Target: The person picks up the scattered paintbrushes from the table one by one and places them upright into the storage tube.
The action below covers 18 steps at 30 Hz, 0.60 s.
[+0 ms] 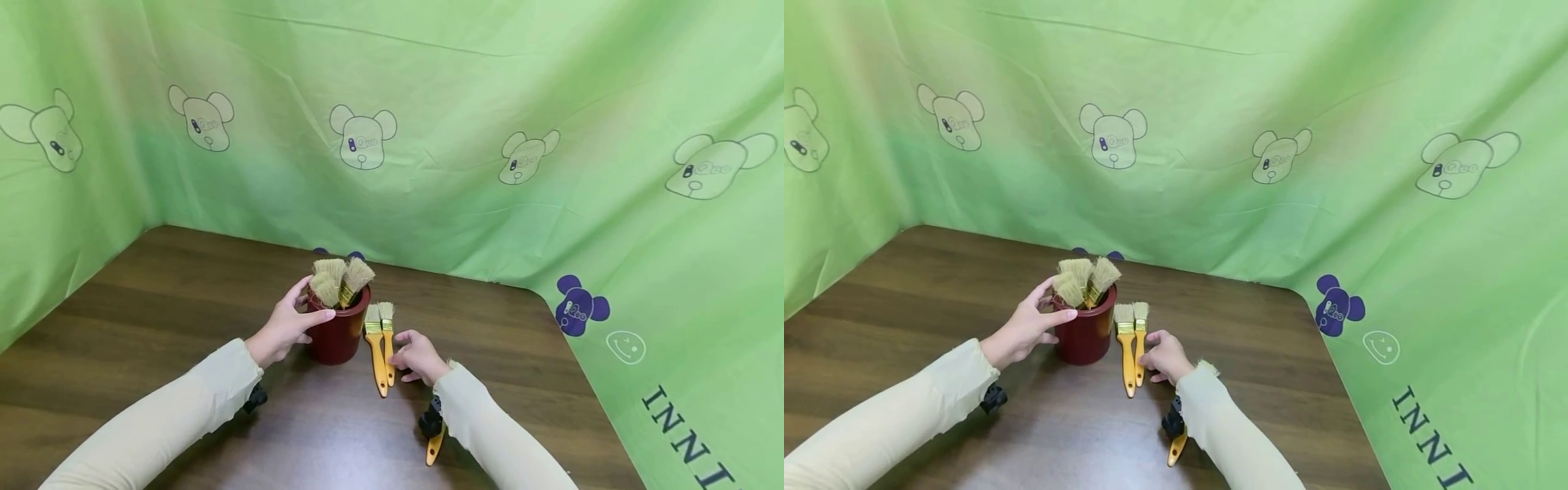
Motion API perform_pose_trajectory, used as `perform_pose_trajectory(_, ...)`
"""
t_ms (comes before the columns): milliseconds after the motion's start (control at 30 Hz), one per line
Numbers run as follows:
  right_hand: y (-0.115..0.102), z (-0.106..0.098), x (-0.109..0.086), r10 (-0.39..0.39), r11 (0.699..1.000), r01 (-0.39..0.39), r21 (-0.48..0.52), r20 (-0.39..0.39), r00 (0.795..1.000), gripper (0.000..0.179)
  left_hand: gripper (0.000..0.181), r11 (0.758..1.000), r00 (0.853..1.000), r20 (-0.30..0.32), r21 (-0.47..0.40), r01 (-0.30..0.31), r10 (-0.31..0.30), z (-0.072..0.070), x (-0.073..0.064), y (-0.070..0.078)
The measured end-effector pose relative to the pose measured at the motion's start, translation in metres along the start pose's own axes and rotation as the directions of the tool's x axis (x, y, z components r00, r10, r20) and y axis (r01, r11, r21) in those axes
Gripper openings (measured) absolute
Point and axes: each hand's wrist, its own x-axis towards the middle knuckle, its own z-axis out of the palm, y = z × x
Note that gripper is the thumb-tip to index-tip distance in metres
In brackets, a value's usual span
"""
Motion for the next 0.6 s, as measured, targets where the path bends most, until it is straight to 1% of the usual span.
perform_pose_trajectory(233,-0.0022,0.004,0.0029,0.023,1.0,-0.024,-0.016,-0.009,1.0,0.053,0.086,1.0,1.0,-0.001,0.007,-0.004,0.004,0.0001,0.0,0.0012)
perform_pose_trajectory(400,-0.0054,0.0073,0.0028,0.043,0.997,-0.044,-0.068,-0.018,0.999,0.063,0.086,1.0,1.0,0.003,0.003,-0.006,0.006,-0.0005,0.0001,0.0009)
perform_pose_trajectory(600,-0.0079,0.0076,0.0038,0.051,0.985,-0.056,-0.165,-0.035,0.998,0.066,0.085,1.0,1.0,0.002,0.001,-0.007,0.007,0.0002,0.0008,0.0007)
